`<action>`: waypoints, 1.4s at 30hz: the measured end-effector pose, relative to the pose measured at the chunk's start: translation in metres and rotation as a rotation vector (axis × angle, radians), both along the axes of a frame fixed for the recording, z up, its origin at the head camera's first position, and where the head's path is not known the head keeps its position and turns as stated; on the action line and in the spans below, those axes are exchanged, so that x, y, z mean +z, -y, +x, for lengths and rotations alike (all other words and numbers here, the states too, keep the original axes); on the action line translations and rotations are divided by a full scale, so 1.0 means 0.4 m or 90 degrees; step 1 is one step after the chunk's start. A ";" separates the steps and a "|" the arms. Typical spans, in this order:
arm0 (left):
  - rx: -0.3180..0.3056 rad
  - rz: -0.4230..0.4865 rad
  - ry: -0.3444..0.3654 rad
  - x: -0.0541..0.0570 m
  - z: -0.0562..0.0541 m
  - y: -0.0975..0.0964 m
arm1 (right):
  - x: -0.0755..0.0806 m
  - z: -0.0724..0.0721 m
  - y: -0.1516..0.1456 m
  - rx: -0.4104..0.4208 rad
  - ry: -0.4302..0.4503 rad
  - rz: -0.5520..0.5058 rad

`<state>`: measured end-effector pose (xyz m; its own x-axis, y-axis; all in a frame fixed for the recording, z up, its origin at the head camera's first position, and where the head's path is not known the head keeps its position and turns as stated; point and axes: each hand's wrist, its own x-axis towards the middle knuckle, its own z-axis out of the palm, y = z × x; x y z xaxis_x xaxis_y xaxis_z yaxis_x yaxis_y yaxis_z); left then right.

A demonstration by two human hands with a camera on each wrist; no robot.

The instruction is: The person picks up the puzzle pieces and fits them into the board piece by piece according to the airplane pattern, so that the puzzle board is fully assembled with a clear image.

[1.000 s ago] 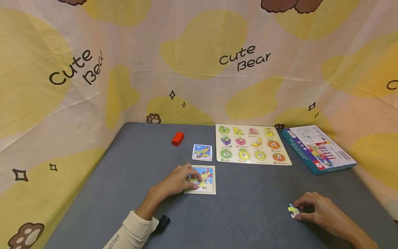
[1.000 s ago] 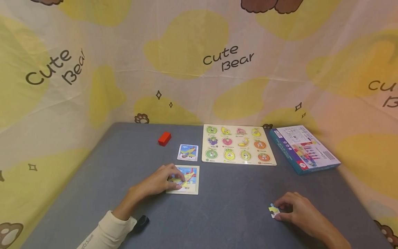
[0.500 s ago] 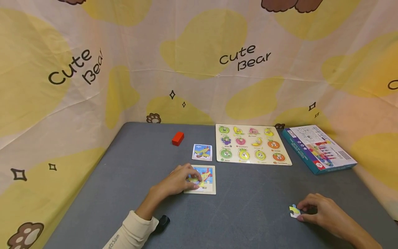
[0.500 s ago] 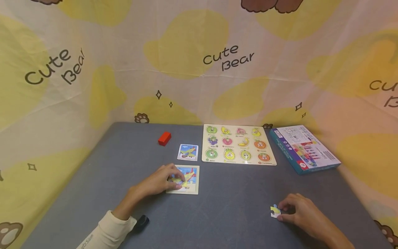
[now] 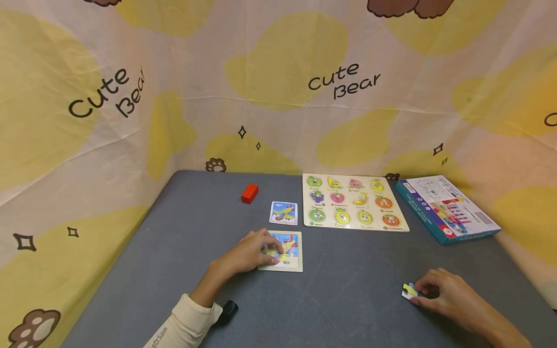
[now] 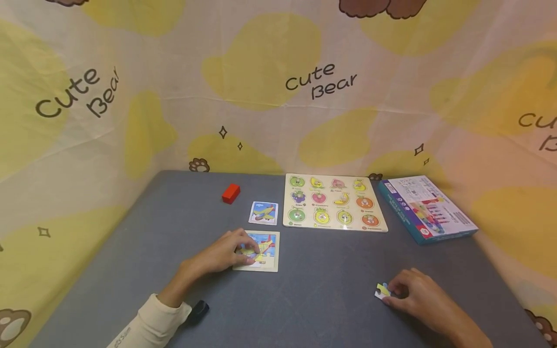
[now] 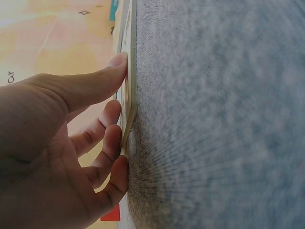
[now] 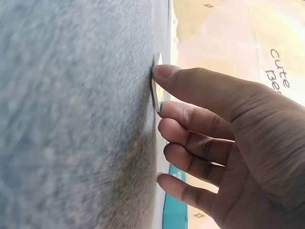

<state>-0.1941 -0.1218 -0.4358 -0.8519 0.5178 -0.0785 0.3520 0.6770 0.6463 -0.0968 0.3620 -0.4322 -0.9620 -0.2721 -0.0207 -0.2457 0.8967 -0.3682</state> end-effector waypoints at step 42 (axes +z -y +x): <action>-0.011 0.004 -0.020 0.001 0.004 0.003 | 0.013 -0.198 0.394 0.208 -0.071 0.000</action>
